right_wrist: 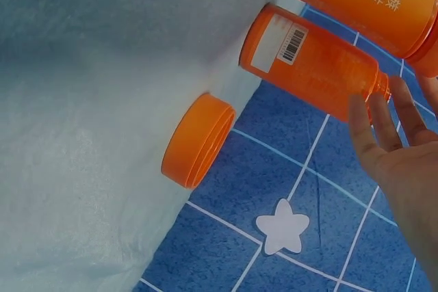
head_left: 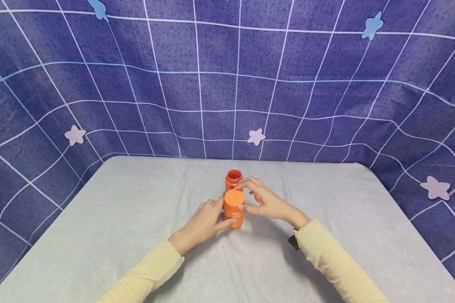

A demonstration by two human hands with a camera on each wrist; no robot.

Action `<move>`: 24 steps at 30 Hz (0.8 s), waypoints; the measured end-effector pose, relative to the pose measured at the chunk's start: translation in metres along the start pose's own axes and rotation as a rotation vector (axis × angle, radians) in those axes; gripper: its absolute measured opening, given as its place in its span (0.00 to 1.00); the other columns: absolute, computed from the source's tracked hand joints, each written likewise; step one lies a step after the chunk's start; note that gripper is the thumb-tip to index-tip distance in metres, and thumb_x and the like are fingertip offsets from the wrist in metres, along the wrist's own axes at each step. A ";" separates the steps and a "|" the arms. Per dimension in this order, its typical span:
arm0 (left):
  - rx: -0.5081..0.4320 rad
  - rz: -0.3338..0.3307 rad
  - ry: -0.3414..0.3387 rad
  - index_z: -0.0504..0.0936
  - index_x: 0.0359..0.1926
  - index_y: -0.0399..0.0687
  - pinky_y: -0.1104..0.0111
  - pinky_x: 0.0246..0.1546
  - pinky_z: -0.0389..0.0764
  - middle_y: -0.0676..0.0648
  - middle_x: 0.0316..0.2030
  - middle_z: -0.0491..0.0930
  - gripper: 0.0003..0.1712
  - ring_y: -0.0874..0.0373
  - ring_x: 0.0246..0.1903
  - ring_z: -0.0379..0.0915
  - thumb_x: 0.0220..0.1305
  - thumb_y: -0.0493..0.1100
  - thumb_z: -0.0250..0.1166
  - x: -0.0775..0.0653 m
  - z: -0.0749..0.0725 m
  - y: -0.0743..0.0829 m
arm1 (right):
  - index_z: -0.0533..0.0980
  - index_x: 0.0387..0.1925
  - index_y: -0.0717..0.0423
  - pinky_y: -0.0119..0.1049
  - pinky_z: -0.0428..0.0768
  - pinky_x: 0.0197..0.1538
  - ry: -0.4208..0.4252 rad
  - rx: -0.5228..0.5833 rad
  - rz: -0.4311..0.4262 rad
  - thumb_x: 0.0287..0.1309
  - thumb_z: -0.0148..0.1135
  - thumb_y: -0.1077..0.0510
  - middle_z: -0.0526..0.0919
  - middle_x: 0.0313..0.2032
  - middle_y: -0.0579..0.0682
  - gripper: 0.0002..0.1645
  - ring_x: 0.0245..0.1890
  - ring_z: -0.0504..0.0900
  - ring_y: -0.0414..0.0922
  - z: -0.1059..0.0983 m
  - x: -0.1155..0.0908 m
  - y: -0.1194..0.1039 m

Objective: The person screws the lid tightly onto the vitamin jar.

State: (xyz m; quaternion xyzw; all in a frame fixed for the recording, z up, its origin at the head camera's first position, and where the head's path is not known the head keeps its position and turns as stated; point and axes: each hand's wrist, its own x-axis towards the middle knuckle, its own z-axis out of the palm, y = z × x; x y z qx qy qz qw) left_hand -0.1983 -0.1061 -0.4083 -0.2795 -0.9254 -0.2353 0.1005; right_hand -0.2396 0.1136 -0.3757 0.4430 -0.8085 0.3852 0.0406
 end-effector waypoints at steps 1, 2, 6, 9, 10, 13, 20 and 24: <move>0.001 -0.001 0.001 0.69 0.51 0.45 0.56 0.44 0.70 0.46 0.33 0.80 0.30 0.53 0.36 0.73 0.54 0.58 0.64 0.000 0.000 0.000 | 0.68 0.53 0.52 0.47 0.71 0.51 0.002 0.001 -0.002 0.51 0.65 0.55 0.69 0.56 0.51 0.27 0.57 0.65 0.44 0.000 0.000 0.000; 0.001 -0.002 0.000 0.69 0.51 0.45 0.56 0.44 0.70 0.46 0.33 0.80 0.30 0.53 0.36 0.73 0.54 0.58 0.64 0.000 0.000 0.000 | 0.68 0.53 0.51 0.46 0.71 0.51 0.003 0.001 -0.002 0.51 0.65 0.55 0.70 0.56 0.51 0.26 0.57 0.65 0.44 0.000 0.000 0.001; 0.003 -0.003 0.005 0.69 0.50 0.45 0.56 0.44 0.70 0.48 0.33 0.80 0.30 0.53 0.36 0.74 0.53 0.58 0.64 0.000 0.000 0.000 | 0.68 0.54 0.52 0.47 0.71 0.51 -0.006 0.003 0.000 0.52 0.64 0.55 0.69 0.56 0.50 0.27 0.57 0.65 0.45 -0.001 0.000 0.001; 0.007 0.001 0.005 0.69 0.50 0.45 0.56 0.44 0.70 0.48 0.34 0.80 0.30 0.53 0.36 0.74 0.54 0.58 0.64 0.001 0.000 0.000 | 0.68 0.55 0.52 0.47 0.71 0.51 -0.019 0.001 0.013 0.51 0.64 0.55 0.68 0.57 0.50 0.29 0.57 0.65 0.44 -0.001 0.000 0.000; 0.008 0.003 0.004 0.69 0.51 0.45 0.56 0.44 0.70 0.48 0.34 0.80 0.30 0.53 0.37 0.74 0.54 0.58 0.64 0.001 0.000 0.000 | 0.68 0.56 0.52 0.47 0.71 0.52 -0.022 -0.001 0.017 0.51 0.64 0.55 0.68 0.57 0.50 0.29 0.57 0.65 0.44 -0.001 0.000 0.000; 0.008 0.008 0.002 0.69 0.51 0.44 0.56 0.44 0.70 0.48 0.34 0.80 0.30 0.53 0.37 0.74 0.54 0.58 0.63 0.001 0.000 0.000 | 0.67 0.57 0.53 0.48 0.70 0.52 -0.028 -0.004 0.021 0.51 0.64 0.56 0.68 0.58 0.50 0.31 0.58 0.64 0.45 -0.001 0.001 0.000; 0.000 0.009 -0.002 0.69 0.52 0.44 0.55 0.45 0.70 0.47 0.35 0.80 0.30 0.52 0.38 0.74 0.54 0.57 0.63 0.001 -0.001 0.000 | 0.69 0.56 0.53 0.49 0.69 0.54 -0.023 -0.016 0.020 0.51 0.64 0.56 0.70 0.56 0.49 0.29 0.59 0.63 0.45 0.000 0.002 -0.001; 0.015 0.015 0.004 0.69 0.53 0.44 0.56 0.45 0.70 0.48 0.35 0.80 0.31 0.52 0.39 0.74 0.55 0.58 0.63 0.001 0.000 -0.001 | 0.69 0.55 0.54 0.48 0.68 0.56 -0.014 -0.042 0.008 0.51 0.65 0.55 0.71 0.55 0.50 0.28 0.59 0.65 0.45 0.000 0.003 -0.003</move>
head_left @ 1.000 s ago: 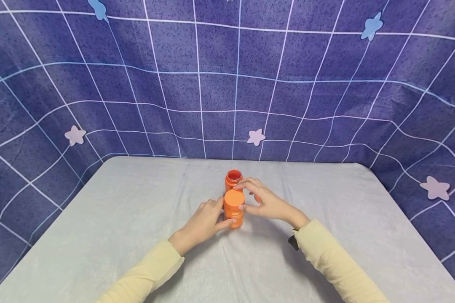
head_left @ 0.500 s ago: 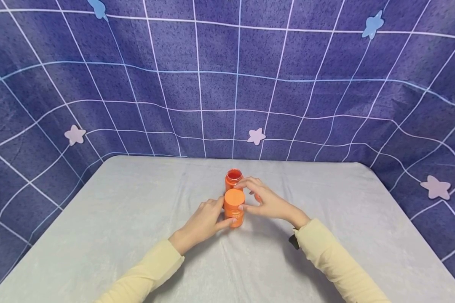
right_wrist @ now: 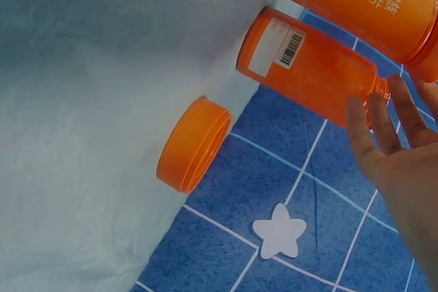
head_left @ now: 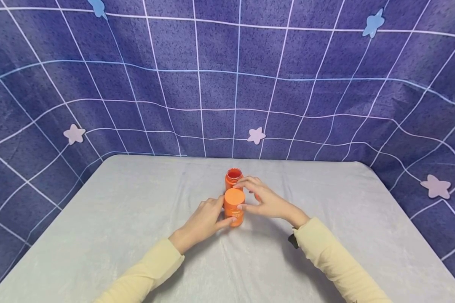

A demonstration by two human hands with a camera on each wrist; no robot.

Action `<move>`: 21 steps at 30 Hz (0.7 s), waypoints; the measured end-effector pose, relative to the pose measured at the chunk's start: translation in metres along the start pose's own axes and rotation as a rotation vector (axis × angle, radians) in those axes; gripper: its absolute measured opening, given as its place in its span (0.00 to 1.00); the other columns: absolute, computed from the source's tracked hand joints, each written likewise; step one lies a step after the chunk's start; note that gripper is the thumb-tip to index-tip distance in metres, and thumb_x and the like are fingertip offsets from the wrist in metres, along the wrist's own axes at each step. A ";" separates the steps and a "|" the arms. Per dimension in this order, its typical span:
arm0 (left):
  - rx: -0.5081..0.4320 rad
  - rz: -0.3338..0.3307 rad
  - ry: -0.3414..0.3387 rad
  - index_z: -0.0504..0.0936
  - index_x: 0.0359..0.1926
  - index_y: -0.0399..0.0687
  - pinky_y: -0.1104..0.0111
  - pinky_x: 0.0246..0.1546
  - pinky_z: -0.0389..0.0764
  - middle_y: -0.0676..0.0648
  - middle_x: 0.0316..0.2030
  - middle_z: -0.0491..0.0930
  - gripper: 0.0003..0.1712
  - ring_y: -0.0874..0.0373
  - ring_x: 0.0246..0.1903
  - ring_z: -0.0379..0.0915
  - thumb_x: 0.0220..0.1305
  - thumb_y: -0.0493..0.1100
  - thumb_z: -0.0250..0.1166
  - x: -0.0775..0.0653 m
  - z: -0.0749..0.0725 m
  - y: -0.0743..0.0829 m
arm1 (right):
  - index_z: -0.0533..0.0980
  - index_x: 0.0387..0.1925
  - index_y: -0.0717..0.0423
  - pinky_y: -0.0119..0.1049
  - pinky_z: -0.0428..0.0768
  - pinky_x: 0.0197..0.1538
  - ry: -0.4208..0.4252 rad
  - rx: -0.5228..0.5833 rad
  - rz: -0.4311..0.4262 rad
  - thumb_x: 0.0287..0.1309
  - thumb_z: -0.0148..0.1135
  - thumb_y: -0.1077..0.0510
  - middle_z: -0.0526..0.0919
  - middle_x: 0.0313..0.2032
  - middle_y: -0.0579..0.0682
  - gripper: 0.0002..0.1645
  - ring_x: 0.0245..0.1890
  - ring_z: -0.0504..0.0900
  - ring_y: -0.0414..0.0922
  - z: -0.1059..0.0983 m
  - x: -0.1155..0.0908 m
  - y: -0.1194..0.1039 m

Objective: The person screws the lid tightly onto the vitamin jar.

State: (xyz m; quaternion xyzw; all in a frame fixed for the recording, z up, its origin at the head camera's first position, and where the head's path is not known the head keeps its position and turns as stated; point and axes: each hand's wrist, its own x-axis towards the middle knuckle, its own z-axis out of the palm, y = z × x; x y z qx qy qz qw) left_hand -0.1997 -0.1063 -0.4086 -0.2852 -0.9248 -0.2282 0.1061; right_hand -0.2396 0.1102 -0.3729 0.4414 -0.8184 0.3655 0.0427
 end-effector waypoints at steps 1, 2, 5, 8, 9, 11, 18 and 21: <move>0.006 0.002 0.003 0.69 0.53 0.44 0.56 0.45 0.70 0.49 0.35 0.80 0.31 0.53 0.39 0.74 0.55 0.58 0.63 0.000 0.000 0.000 | 0.69 0.54 0.54 0.47 0.68 0.56 0.003 -0.009 -0.003 0.50 0.65 0.54 0.71 0.55 0.50 0.28 0.58 0.65 0.45 0.000 0.000 0.000; 0.010 0.003 0.006 0.69 0.52 0.45 0.56 0.44 0.70 0.49 0.35 0.80 0.30 0.53 0.38 0.74 0.55 0.58 0.63 0.000 0.000 0.000 | 0.70 0.54 0.53 0.47 0.68 0.56 0.005 -0.014 -0.003 0.50 0.65 0.54 0.71 0.55 0.50 0.28 0.58 0.65 0.44 0.000 0.001 -0.001; 0.017 0.007 0.018 0.70 0.49 0.45 0.56 0.43 0.70 0.49 0.33 0.80 0.29 0.53 0.37 0.74 0.54 0.58 0.63 0.000 0.001 0.000 | 0.70 0.53 0.54 0.47 0.68 0.56 0.015 -0.031 -0.015 0.50 0.65 0.53 0.72 0.54 0.50 0.27 0.57 0.66 0.44 0.000 0.001 -0.001; 0.021 0.013 0.034 0.71 0.46 0.44 0.55 0.41 0.71 0.48 0.31 0.80 0.27 0.53 0.35 0.74 0.53 0.58 0.64 0.000 0.001 0.001 | 0.70 0.52 0.55 0.47 0.67 0.57 0.025 -0.039 -0.025 0.50 0.65 0.53 0.72 0.53 0.51 0.27 0.57 0.66 0.44 0.001 0.001 0.000; 0.024 0.013 0.038 0.71 0.46 0.44 0.55 0.41 0.71 0.48 0.30 0.80 0.27 0.52 0.34 0.74 0.53 0.58 0.64 0.000 0.001 0.001 | 0.70 0.52 0.55 0.47 0.67 0.58 0.027 -0.042 -0.026 0.50 0.65 0.53 0.72 0.53 0.51 0.27 0.57 0.66 0.44 0.002 0.001 0.000; 0.030 0.011 0.043 0.71 0.45 0.43 0.55 0.41 0.71 0.48 0.29 0.80 0.27 0.52 0.34 0.74 0.53 0.57 0.65 0.000 0.001 0.002 | 0.70 0.51 0.54 0.47 0.67 0.58 0.029 -0.045 -0.022 0.50 0.65 0.52 0.72 0.53 0.50 0.27 0.56 0.67 0.44 0.003 0.001 0.000; 0.051 -0.006 0.045 0.71 0.44 0.43 0.56 0.40 0.71 0.48 0.28 0.80 0.27 0.52 0.34 0.74 0.52 0.57 0.65 0.001 0.001 0.003 | 0.70 0.51 0.54 0.45 0.67 0.59 0.036 -0.053 -0.014 0.50 0.65 0.51 0.73 0.53 0.49 0.27 0.56 0.67 0.43 0.003 0.000 0.001; 0.048 -0.006 0.048 0.71 0.44 0.43 0.56 0.40 0.71 0.48 0.29 0.80 0.27 0.51 0.34 0.74 0.52 0.57 0.66 0.001 0.001 0.004 | 0.70 0.51 0.53 0.44 0.67 0.59 0.039 -0.062 -0.012 0.50 0.65 0.50 0.73 0.53 0.48 0.27 0.56 0.67 0.42 0.003 0.000 0.001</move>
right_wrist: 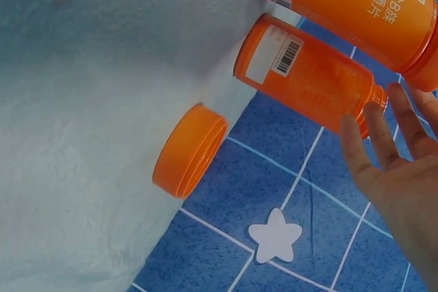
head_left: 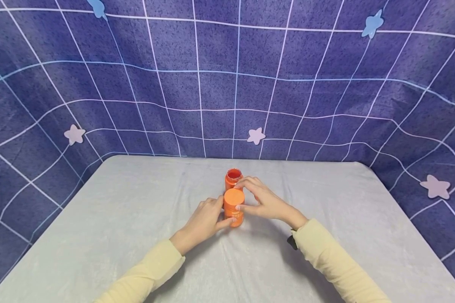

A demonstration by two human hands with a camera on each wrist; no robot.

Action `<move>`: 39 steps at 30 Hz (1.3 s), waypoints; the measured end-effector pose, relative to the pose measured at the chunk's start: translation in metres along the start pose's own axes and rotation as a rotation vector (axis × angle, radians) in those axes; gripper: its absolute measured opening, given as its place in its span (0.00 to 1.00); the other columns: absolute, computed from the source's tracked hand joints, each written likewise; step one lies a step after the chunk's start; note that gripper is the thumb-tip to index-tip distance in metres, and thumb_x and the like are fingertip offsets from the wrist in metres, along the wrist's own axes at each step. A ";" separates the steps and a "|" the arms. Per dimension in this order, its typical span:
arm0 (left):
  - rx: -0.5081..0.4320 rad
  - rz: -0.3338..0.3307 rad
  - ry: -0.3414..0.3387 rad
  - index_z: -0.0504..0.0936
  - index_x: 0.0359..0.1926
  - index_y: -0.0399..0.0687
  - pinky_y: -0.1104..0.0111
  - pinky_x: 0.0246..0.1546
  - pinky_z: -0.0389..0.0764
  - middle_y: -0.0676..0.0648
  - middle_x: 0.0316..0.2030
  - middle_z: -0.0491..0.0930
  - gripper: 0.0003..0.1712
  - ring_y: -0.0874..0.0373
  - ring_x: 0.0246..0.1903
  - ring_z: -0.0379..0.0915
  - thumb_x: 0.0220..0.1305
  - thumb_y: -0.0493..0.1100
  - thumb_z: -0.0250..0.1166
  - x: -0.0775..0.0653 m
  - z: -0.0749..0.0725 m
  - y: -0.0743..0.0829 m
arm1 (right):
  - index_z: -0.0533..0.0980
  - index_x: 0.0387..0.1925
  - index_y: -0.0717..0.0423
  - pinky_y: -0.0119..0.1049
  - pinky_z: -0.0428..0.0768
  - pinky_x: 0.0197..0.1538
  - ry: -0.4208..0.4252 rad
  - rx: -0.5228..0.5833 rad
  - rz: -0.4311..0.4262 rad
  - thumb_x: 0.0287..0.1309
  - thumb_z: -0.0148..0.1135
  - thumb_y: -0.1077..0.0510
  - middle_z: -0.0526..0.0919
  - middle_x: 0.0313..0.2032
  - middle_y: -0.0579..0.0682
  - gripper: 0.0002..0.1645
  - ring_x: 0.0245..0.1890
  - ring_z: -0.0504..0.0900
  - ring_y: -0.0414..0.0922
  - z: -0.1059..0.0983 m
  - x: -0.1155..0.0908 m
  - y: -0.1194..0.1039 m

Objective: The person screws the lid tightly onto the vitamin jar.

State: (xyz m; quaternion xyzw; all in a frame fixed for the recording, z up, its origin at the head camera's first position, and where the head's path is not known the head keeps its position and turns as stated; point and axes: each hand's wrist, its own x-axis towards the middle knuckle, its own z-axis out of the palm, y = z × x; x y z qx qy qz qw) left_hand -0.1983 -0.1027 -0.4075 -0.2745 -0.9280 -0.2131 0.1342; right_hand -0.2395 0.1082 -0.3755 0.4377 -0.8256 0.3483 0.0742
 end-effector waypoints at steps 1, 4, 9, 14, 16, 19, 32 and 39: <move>-0.004 -0.001 -0.002 0.71 0.45 0.43 0.56 0.40 0.71 0.48 0.29 0.80 0.27 0.51 0.35 0.74 0.52 0.57 0.66 0.000 0.000 0.000 | 0.70 0.51 0.53 0.44 0.67 0.58 0.001 -0.001 0.000 0.50 0.65 0.50 0.73 0.53 0.48 0.27 0.56 0.67 0.42 0.000 0.000 0.000; -0.012 -0.004 -0.012 0.71 0.45 0.43 0.56 0.40 0.71 0.48 0.30 0.81 0.27 0.52 0.35 0.74 0.52 0.56 0.66 0.000 0.000 0.000 | 0.70 0.51 0.51 0.44 0.69 0.55 0.000 -0.007 0.010 0.50 0.65 0.49 0.72 0.53 0.47 0.26 0.55 0.67 0.43 0.000 0.000 0.000; -0.009 -0.014 -0.026 0.71 0.46 0.43 0.57 0.40 0.70 0.47 0.30 0.80 0.28 0.52 0.35 0.74 0.52 0.57 0.65 0.000 0.000 -0.001 | 0.69 0.52 0.50 0.41 0.72 0.45 -0.017 -0.006 0.042 0.50 0.65 0.48 0.71 0.54 0.47 0.27 0.55 0.66 0.42 -0.001 -0.001 0.000; -0.012 -0.014 -0.033 0.71 0.45 0.43 0.56 0.41 0.70 0.47 0.30 0.80 0.28 0.52 0.35 0.73 0.53 0.57 0.65 0.000 0.000 -0.001 | 0.69 0.54 0.50 0.44 0.74 0.43 -0.037 0.023 0.055 0.51 0.64 0.48 0.70 0.55 0.47 0.28 0.56 0.65 0.43 -0.003 -0.002 0.000; -0.015 -0.014 -0.035 0.71 0.47 0.42 0.56 0.42 0.70 0.47 0.31 0.80 0.29 0.51 0.36 0.73 0.53 0.57 0.64 0.000 -0.001 -0.001 | 0.69 0.54 0.51 0.47 0.75 0.45 -0.040 0.045 0.060 0.53 0.63 0.48 0.70 0.55 0.48 0.28 0.57 0.65 0.44 -0.004 -0.003 0.000; -0.017 -0.013 -0.037 0.70 0.51 0.42 0.56 0.43 0.70 0.46 0.33 0.81 0.31 0.51 0.38 0.73 0.54 0.57 0.64 0.000 -0.001 0.000 | 0.69 0.55 0.53 0.50 0.72 0.51 -0.027 0.077 0.057 0.56 0.60 0.49 0.71 0.55 0.48 0.26 0.57 0.66 0.44 -0.006 -0.003 0.002; 0.039 -0.009 0.013 0.72 0.43 0.43 0.56 0.41 0.71 0.48 0.31 0.80 0.27 0.51 0.35 0.75 0.52 0.58 0.65 -0.002 -0.005 -0.006 | 0.70 0.53 0.53 0.48 0.74 0.52 0.067 0.038 0.183 0.59 0.56 0.53 0.72 0.54 0.50 0.20 0.57 0.66 0.46 -0.017 -0.007 0.016; 0.060 -0.041 0.033 0.72 0.41 0.41 0.54 0.41 0.72 0.45 0.30 0.80 0.27 0.47 0.35 0.76 0.51 0.58 0.65 -0.004 -0.011 -0.016 | 0.71 0.50 0.54 0.50 0.65 0.59 0.124 -0.064 0.187 0.57 0.58 0.54 0.74 0.52 0.50 0.20 0.56 0.66 0.49 -0.020 -0.011 0.031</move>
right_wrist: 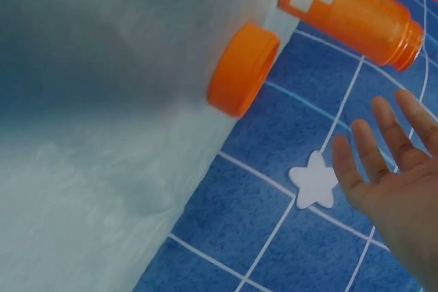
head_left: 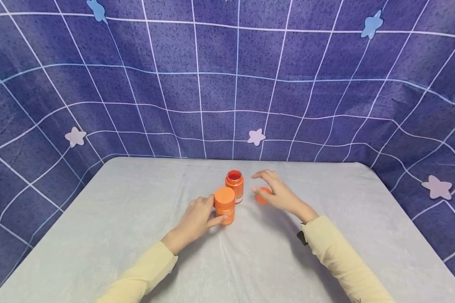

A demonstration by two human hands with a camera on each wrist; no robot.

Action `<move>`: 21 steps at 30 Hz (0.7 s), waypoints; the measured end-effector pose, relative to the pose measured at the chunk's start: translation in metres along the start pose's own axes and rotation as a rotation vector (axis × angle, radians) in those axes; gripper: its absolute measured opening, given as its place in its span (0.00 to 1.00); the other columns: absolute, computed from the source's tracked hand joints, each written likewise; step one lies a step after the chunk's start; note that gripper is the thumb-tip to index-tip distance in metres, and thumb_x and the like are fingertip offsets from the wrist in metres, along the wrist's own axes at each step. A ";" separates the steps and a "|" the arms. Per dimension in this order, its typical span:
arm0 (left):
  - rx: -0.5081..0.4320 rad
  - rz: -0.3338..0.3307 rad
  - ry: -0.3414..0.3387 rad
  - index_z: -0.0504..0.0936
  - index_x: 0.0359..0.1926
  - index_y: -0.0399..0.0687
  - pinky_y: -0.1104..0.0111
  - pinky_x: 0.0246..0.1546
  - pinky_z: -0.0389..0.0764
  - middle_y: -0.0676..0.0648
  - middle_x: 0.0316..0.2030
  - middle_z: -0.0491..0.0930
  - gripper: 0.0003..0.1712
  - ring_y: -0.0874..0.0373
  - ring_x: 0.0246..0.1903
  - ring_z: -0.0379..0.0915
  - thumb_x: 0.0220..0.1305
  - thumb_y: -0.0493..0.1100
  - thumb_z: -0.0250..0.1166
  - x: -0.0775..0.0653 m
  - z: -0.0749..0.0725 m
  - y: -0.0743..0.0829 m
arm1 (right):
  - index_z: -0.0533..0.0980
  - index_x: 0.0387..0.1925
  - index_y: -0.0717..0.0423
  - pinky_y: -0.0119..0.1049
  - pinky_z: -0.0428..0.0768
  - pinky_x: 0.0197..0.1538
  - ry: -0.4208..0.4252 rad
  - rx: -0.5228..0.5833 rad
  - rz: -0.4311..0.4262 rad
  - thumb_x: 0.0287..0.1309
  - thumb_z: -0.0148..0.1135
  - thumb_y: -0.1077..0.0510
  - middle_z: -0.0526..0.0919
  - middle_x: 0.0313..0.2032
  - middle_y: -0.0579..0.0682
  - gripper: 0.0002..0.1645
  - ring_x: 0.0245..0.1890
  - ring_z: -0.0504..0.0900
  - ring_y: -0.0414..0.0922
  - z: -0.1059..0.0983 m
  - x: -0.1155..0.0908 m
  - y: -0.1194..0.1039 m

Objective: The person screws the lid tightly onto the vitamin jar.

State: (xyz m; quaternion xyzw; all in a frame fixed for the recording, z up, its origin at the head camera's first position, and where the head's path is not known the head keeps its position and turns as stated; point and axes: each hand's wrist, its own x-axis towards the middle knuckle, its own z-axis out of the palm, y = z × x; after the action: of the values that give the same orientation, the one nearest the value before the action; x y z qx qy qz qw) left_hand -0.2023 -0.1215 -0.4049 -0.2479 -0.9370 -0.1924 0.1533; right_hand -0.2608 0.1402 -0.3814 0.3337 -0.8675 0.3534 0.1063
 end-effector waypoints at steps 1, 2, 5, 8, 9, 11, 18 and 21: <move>0.000 -0.009 0.002 0.72 0.40 0.41 0.54 0.41 0.72 0.45 0.30 0.79 0.27 0.47 0.34 0.76 0.51 0.58 0.66 0.000 0.000 -0.002 | 0.71 0.50 0.55 0.50 0.65 0.58 0.006 -0.014 -0.002 0.56 0.59 0.54 0.74 0.51 0.51 0.20 0.56 0.66 0.49 0.000 0.000 0.002; 0.001 -0.021 0.002 0.72 0.40 0.41 0.54 0.41 0.71 0.45 0.29 0.79 0.27 0.47 0.34 0.76 0.51 0.58 0.66 -0.001 -0.001 -0.004 | 0.71 0.50 0.55 0.49 0.65 0.59 0.011 -0.024 0.003 0.56 0.59 0.54 0.74 0.51 0.51 0.20 0.56 0.66 0.50 -0.001 -0.001 0.004; 0.005 -0.054 0.005 0.72 0.39 0.41 0.54 0.41 0.71 0.45 0.28 0.78 0.26 0.48 0.33 0.75 0.51 0.58 0.66 -0.002 -0.003 -0.010 | 0.71 0.49 0.57 0.50 0.65 0.58 0.017 -0.049 0.020 0.55 0.60 0.56 0.74 0.50 0.53 0.20 0.55 0.66 0.51 -0.002 -0.002 0.010; 0.018 -0.073 0.023 0.72 0.37 0.41 0.54 0.39 0.71 0.45 0.26 0.78 0.26 0.48 0.31 0.75 0.50 0.57 0.67 -0.003 -0.005 -0.016 | 0.71 0.49 0.59 0.50 0.64 0.58 0.015 -0.076 0.044 0.54 0.61 0.56 0.74 0.50 0.54 0.21 0.55 0.67 0.52 -0.002 -0.003 0.014; 0.023 -0.075 0.030 0.72 0.37 0.41 0.54 0.38 0.72 0.45 0.26 0.78 0.26 0.48 0.31 0.75 0.50 0.57 0.67 -0.004 -0.006 -0.018 | 0.71 0.48 0.59 0.50 0.64 0.58 0.013 -0.086 0.051 0.54 0.62 0.55 0.74 0.50 0.55 0.21 0.55 0.67 0.53 -0.002 -0.003 0.016; 0.037 -0.086 0.043 0.72 0.37 0.41 0.55 0.36 0.72 0.46 0.24 0.77 0.26 0.49 0.29 0.74 0.49 0.57 0.67 -0.005 -0.008 -0.022 | 0.71 0.48 0.61 0.51 0.64 0.58 0.008 -0.107 0.061 0.53 0.62 0.55 0.74 0.50 0.56 0.22 0.54 0.67 0.54 -0.003 -0.004 0.019; 0.053 -0.151 0.062 0.72 0.37 0.39 0.57 0.29 0.73 0.44 0.23 0.77 0.26 0.50 0.25 0.73 0.48 0.55 0.69 -0.009 -0.018 -0.037 | 0.70 0.49 0.65 0.52 0.65 0.56 -0.037 -0.172 0.104 0.51 0.63 0.55 0.74 0.50 0.59 0.26 0.53 0.68 0.57 -0.004 -0.006 0.025; 0.044 -0.183 0.056 0.71 0.37 0.39 0.57 0.29 0.74 0.42 0.26 0.80 0.26 0.49 0.26 0.75 0.49 0.55 0.68 -0.011 -0.022 -0.043 | 0.70 0.49 0.66 0.53 0.66 0.56 -0.066 -0.201 0.131 0.51 0.64 0.53 0.74 0.50 0.60 0.28 0.52 0.69 0.57 -0.004 -0.006 0.026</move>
State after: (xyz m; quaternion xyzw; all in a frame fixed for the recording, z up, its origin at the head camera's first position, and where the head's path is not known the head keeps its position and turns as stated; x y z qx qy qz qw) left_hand -0.2118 -0.1702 -0.4025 -0.1524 -0.9551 -0.1919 0.1664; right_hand -0.2738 0.1592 -0.3952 0.2754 -0.9215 0.2596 0.0874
